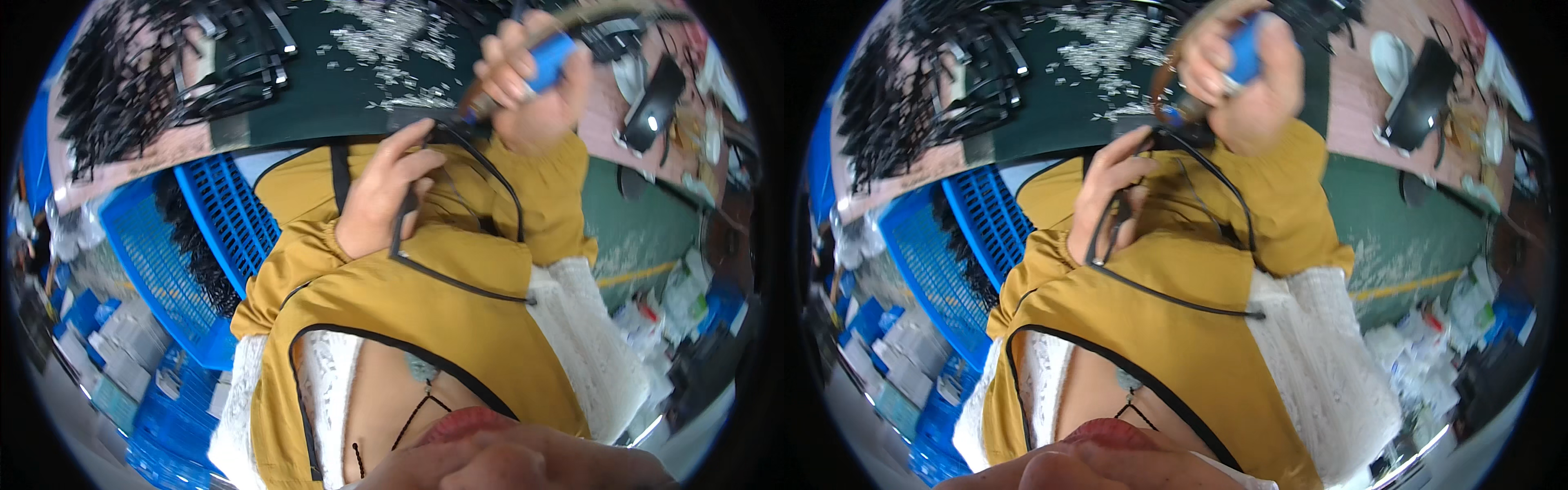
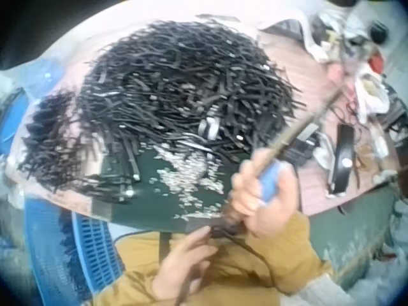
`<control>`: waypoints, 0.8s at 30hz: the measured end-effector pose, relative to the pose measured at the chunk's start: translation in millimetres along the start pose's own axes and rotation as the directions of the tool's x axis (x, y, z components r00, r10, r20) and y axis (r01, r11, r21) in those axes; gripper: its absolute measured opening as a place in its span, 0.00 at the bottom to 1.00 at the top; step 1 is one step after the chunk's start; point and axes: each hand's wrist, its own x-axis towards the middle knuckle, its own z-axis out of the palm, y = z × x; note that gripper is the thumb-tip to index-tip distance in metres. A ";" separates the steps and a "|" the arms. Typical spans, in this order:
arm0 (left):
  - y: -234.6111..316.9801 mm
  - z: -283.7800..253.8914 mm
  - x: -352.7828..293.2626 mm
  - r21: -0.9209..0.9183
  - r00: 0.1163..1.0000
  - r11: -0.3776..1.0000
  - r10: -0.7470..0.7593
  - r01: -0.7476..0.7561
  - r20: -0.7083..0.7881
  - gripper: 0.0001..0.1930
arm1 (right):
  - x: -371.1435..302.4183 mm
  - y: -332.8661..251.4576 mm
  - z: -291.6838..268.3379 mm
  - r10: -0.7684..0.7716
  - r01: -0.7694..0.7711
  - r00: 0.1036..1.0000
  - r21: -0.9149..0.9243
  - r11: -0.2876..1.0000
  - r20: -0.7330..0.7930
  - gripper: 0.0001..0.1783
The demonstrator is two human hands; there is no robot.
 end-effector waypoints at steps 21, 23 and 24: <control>-43.4 -156.4 44.0 0.455 0.526 0.798 0.209 0.396 -0.825 0.43 | -5.0 -64.0 -68.7 -0.194 0.136 0.936 -0.209 0.969 -0.294 0.25; -49.3 -156.4 45.5 0.765 0.691 0.604 0.455 0.223 -0.561 0.32 | -6.5 -62.9 -67.0 -0.223 0.175 0.921 -0.175 0.969 -0.318 0.26; -48.1 -156.0 44.3 0.817 0.884 0.552 0.285 0.165 -0.370 0.28 | -7.0 -61.8 -66.3 -0.225 0.181 0.920 -0.160 0.970 -0.322 0.28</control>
